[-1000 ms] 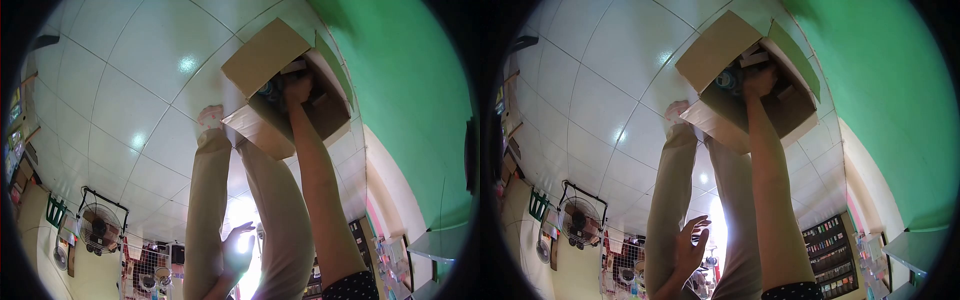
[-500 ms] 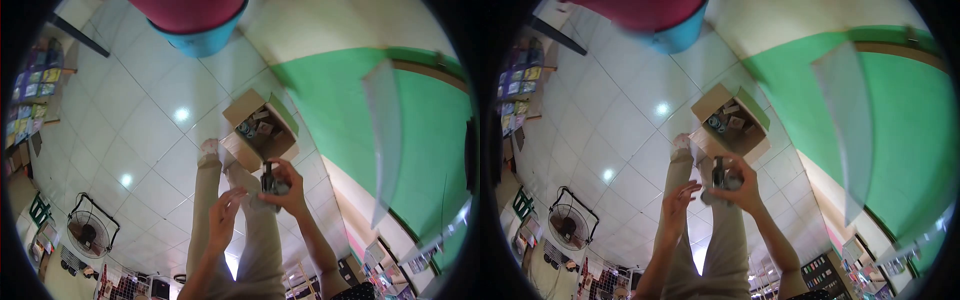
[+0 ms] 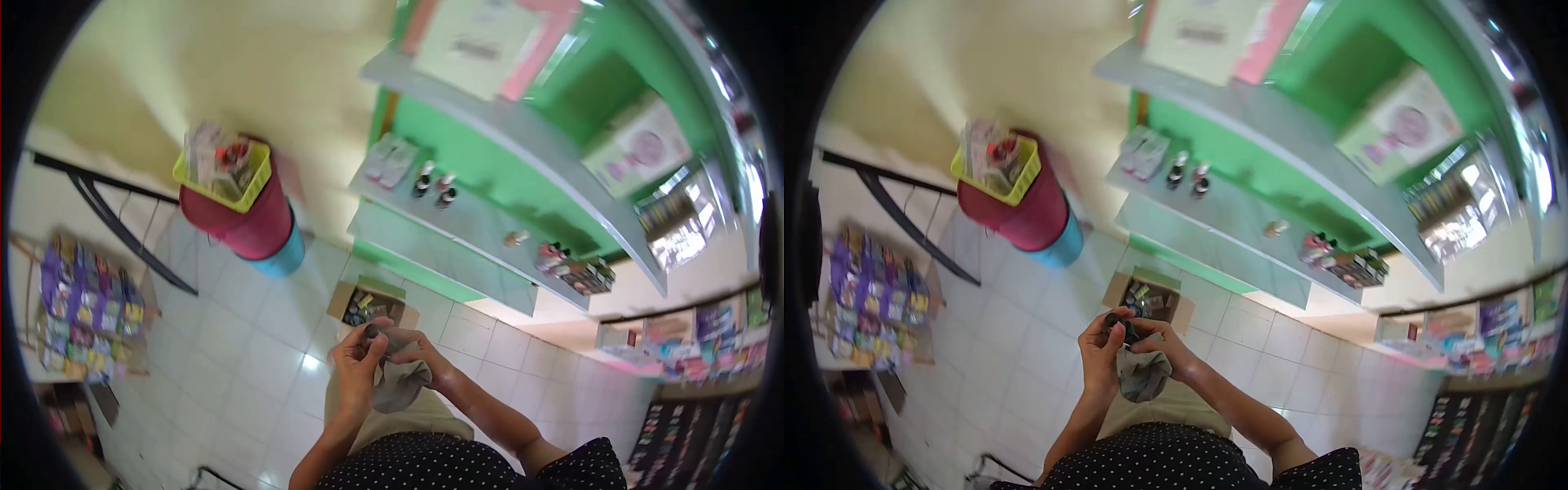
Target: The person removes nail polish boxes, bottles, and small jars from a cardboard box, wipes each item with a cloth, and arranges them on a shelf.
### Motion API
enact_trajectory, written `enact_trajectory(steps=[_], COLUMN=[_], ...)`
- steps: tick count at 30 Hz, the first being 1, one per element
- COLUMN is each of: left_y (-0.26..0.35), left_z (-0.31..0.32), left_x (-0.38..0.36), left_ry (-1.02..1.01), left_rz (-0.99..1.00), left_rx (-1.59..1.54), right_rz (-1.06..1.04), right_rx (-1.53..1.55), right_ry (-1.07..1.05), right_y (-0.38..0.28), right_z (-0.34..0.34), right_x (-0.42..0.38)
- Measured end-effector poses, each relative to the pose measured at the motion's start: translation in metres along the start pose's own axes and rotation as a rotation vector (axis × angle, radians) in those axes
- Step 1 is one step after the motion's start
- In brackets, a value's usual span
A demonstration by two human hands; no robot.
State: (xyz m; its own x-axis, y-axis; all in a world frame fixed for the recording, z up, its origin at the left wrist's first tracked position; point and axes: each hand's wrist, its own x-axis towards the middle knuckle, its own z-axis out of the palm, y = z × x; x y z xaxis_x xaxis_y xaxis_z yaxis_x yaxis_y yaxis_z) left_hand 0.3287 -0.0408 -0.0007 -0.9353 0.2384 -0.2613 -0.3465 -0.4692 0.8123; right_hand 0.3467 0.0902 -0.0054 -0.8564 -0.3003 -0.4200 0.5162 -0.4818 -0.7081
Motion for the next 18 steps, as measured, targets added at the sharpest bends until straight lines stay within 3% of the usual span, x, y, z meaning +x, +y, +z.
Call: enact_trajectory(steps=[4,6,7,10,13,15,17,18], left_y=[0.003,0.001,-0.002,-0.018,-0.011,-0.020,-0.023,-0.024], left_z=[0.030,0.043,0.050,0.073,0.089,0.102,0.118,0.126], left_x=[0.003,0.005,0.007,0.006,0.034,0.072,0.116,0.138], left_ry=[-0.001,-0.061,-0.084,-0.164,-0.291,-0.347,-0.489,-0.503], left_rz=[0.096,0.081,0.075,-0.032,0.108,0.293,0.322,0.372], left_rx=[0.005,0.102,0.177,0.234,0.493,0.419,0.405,0.593], right_rz=[-0.182,-0.436,-0.456,-0.924,-0.809,-0.742,-0.726,-0.728], right_rx=[-0.221,-0.266,-0.243,-0.585,-0.445,-0.362,-0.309,-0.294], right_ry=[0.238,0.575,0.595,0.779,0.936,0.977,1.077,1.072], right_y=[-0.019,-0.025,-0.025,-0.026,-0.021,-0.015,-0.003,0.003], right_z=[0.001,-0.006,-0.008,-0.010,-0.025,-0.037,-0.049,-0.055], right_x=[-0.031,-0.043,-0.046,-0.052,-0.079,-0.099,-0.115,-0.121])
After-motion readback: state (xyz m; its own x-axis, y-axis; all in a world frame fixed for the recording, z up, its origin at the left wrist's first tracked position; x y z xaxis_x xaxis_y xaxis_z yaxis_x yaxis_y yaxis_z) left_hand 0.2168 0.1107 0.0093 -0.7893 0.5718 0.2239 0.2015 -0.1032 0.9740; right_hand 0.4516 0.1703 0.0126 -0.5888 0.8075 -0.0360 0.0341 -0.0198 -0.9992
